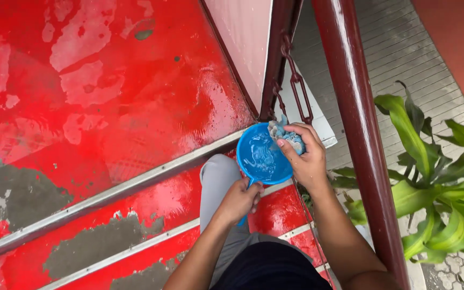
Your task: Wiping the railings and cleaning the red outdoor stairs with a damp cloth and a bucket of water.
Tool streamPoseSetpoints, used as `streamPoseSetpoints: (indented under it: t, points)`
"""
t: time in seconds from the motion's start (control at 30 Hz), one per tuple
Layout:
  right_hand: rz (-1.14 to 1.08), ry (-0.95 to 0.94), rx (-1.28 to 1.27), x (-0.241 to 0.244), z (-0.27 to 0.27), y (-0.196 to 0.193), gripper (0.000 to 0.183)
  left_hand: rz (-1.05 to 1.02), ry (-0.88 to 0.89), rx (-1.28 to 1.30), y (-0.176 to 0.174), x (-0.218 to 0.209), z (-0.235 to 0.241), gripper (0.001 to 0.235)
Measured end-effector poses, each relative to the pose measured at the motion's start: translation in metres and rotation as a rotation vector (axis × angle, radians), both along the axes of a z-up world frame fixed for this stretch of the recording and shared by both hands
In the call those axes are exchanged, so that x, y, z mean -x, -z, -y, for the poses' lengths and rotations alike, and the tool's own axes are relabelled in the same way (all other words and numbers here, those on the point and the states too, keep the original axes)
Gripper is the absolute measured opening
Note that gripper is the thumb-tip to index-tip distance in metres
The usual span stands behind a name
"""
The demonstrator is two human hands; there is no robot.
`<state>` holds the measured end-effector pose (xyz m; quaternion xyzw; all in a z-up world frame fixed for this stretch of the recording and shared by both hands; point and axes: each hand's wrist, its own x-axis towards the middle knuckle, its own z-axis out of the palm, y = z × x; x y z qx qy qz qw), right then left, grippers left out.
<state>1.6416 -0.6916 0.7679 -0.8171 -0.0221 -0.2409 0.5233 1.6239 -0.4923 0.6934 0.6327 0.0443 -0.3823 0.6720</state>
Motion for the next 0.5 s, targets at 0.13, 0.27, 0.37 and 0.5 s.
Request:
streamPoseSetpoints:
  t: [0.13,0.27,0.37,0.5]
  points:
    - [0.117,0.154,-0.008,-0.064,0.010,0.003,0.029,0.002,0.053,-0.056,-0.005,-0.051,0.000,0.024]
    - [0.287,0.343,0.122,-0.136,0.020,0.007,0.022,0.001,0.091,-0.035,-0.006,-0.087,0.000,0.019]
    - [0.268,0.436,0.332,-0.172,0.027,0.001,0.019,0.029,0.087,-0.043,-0.009,-0.107,0.004,0.020]
    - [0.180,0.404,0.499,-0.157,0.021,-0.006,0.025,0.022,0.071,-0.100,-0.035,-0.106,0.002,0.021]
